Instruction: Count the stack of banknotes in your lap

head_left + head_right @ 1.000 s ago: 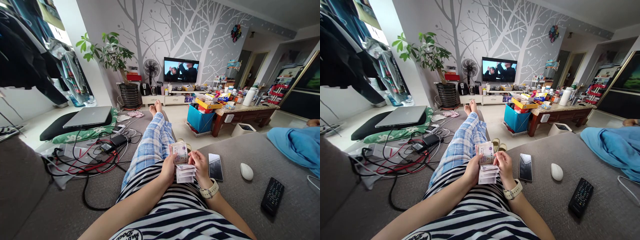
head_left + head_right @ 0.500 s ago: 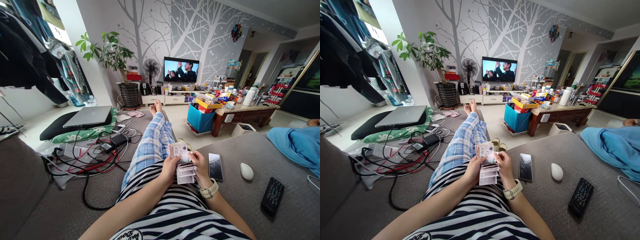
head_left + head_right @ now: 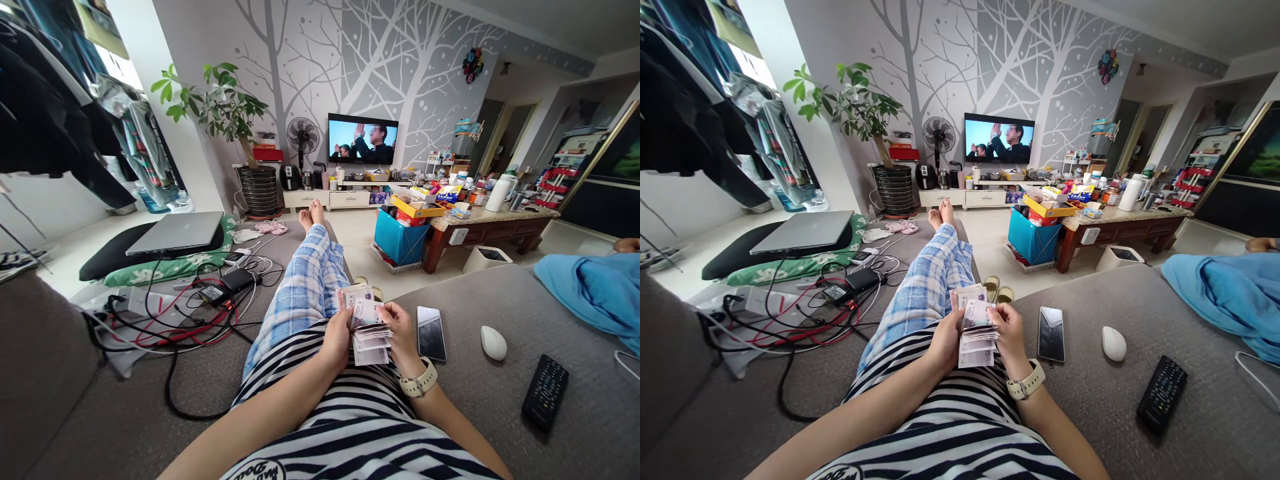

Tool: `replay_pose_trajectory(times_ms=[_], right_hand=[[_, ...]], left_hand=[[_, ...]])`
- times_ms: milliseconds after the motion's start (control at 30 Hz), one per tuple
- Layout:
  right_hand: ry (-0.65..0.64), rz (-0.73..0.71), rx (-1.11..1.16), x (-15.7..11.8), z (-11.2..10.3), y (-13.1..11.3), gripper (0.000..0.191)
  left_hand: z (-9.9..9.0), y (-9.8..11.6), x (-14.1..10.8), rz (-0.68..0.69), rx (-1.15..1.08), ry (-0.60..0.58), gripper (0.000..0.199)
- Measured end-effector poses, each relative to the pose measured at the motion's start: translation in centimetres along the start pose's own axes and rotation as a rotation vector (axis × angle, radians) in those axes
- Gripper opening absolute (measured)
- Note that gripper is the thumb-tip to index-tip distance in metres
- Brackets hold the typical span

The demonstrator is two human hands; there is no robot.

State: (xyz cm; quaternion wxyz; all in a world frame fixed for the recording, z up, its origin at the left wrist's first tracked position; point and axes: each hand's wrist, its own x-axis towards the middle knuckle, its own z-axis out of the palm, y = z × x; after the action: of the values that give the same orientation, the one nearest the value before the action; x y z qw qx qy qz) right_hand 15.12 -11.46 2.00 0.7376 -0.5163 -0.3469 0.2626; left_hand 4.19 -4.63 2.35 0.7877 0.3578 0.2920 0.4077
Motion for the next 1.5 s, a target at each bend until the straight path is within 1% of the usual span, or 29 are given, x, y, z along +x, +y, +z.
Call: replay_pose_trajectory(times_ms=[267,533,700,867,1067,1500], right_hand=[[-0.007,-0.018,0.006,-0.04,-0.18,0.05,0.032],[-0.014,-0.017,0.004,-0.06,-0.13,-0.05,0.032],[-0.014,-0.023,0.011,-0.01,-0.24,0.09,0.031],[-0.012,-0.028,0.005,-0.07,-0.17,-0.11,0.031],[0.003,-0.017,-0.011,-0.16,0.03,-0.53,0.032],[-0.008,-0.016,0.016,0.02,-0.18,0.16,0.031]], left_hand=[[0.05,0.11,-0.19,-0.018,0.014,0.024,0.028],[0.00,0.19,-0.15,0.002,0.017,0.009,0.031],[0.02,0.30,-0.14,-0.005,0.015,-0.012,0.029],[0.09,0.37,-0.07,-0.012,0.018,0.010,0.025],[-0.01,0.23,0.12,-0.002,0.032,0.005,0.026],[0.19,0.43,-0.24,0.005,0.028,0.006,0.028]])
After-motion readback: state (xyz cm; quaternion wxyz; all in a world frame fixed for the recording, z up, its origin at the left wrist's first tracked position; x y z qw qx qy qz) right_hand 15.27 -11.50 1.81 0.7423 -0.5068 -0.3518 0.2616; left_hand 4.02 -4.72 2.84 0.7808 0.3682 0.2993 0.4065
